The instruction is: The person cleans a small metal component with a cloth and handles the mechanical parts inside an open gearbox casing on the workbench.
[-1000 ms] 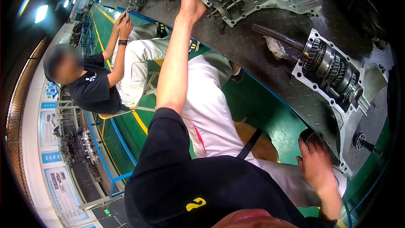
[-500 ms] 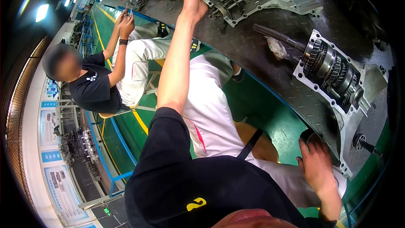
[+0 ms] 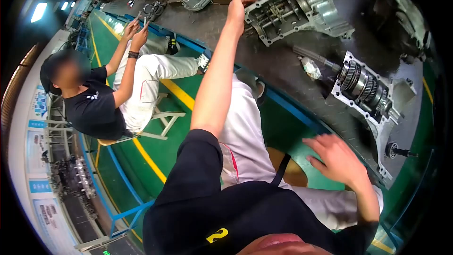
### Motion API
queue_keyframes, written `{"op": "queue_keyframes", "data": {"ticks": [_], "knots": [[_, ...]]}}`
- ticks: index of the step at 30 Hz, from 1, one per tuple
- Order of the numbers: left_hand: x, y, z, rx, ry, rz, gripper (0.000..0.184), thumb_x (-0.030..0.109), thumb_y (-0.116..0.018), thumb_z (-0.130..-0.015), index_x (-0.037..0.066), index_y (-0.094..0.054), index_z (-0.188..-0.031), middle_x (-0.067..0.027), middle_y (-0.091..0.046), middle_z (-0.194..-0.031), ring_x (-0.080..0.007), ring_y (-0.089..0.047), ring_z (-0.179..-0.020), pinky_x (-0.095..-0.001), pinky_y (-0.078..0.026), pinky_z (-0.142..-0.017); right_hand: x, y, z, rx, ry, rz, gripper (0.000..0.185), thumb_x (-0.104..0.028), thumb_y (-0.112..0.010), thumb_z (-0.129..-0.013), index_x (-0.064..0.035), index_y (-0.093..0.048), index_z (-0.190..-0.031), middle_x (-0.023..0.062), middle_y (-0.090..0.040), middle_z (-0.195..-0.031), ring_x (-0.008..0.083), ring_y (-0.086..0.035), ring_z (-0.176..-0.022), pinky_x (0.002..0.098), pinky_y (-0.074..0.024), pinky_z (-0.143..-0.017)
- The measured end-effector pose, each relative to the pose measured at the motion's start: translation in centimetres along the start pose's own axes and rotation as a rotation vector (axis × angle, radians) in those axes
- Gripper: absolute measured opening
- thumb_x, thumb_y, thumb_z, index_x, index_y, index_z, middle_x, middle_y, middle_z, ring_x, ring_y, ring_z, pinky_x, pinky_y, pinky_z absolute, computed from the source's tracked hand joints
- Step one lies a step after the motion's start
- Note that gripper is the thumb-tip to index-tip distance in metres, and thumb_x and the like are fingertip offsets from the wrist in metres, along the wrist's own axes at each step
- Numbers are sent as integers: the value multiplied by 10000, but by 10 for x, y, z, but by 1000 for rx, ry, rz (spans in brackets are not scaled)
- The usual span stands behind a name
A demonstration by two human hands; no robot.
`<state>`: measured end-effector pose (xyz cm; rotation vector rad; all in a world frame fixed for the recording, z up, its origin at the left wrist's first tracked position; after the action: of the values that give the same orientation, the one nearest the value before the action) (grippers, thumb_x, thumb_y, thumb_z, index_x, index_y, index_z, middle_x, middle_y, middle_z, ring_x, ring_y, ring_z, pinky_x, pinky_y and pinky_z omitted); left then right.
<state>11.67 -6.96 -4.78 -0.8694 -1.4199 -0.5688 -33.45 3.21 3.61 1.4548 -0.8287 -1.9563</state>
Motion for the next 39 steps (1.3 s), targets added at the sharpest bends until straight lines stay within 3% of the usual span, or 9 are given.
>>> {"op": "queue_keyframes", "data": {"ticks": [4,7,11,12,19,25,27,36,39], "knots": [[7,-7,3,78,-71,-95,715,582,-391,-1009,-30,-726,-850,-137,-685,-1106,-228,-611,-1004,-342,-437,-950,-26,40,-82,302,223,33,295,-141,-639,-886,-7,-617,-1148,174,-641,-999,364,-614,-953,445,-493,-871],[17,-9,11,-1,126,-18,728,595,-399,-1002,-33,-728,-837,-146,-677,-1135,-236,-598,-1064,-348,-413,-992,-32,73,-150,476,329,153,259,-95,-639,-865,4,-619,-1104,171,-641,-1009,359,-600,-983,445,-491,-891],[7,-10,6,105,-55,-235,791,658,-383,-957,-39,-751,-901,-172,-722,-920,-271,-653,-937,-383,-467,-889,-16,115,-239,678,323,561,262,-101,-650,-849,-14,-619,-1095,126,-616,-1105,326,-553,-1081,426,-459,-951],[7,-10,3,72,4,-186,796,669,-374,-947,-29,-756,-931,-201,-721,-980,-304,-656,-998,-392,-460,-927,-8,122,-252,693,324,656,282,-119,-663,-846,-26,-618,-1109,112,-609,-1126,323,-551,-1085,420,-456,-956],[-6,-6,-2,42,-19,-223,822,698,-382,-935,-43,-735,-988,-232,-703,-1082,-335,-644,-1081,-395,-448,-972,20,138,-294,606,332,885,275,-228,-678,-862,-116,-644,-1111,51,-615,-1087,265,-558,-1118,508,-379,-975],[-2,-11,0,38,-23,-134,782,667,-420,-946,-54,-722,-962,-256,-699,-1032,-337,-648,-1066,-384,-462,-947,28,140,-307,497,191,745,239,-211,-650,-883,-134,-659,-1109,56,-644,-1076,262,-577,-1111,507,-363,-983],[-11,-14,-8,209,-55,-96,738,635,-405,-983,-32,-714,-921,-149,-701,-997,-222,-618,-1009,-345,-421,-962,28,141,-307,492,193,739,231,-209,-646,-888,-130,-662,-1104,60,-648,-1063,268,-582,-1100,500,-365,-982],[-5,-12,-2,57,-72,-117,739,613,-426,-986,-62,-722,-924,-141,-713,-899,-201,-646,-889,-342,-473,-862,25,148,-303,474,194,685,202,-203,-638,-899,-108,-668,-1075,68,-669,-1018,280,-606,-1050,467,-376,-969],[-8,-9,-1,1,-36,-128,740,643,-439,-957,-38,-728,-963,-198,-711,-1007,-281,-653,-1008,-375,-472,-910,26,147,-306,439,160,681,244,-152,-636,-887,-97,-650,-1124,80,-676,-1067,288,-608,-1068,457,-351,-993]]}}
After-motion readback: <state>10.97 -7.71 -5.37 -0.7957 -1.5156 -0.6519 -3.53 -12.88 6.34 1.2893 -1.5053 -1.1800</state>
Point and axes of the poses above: each hand's wrist, its own z-axis away from the middle knuckle, its own y-axis out of the back of the hand, x = y × z, the point moved 1 cm from there along -z, towards the middle knuckle
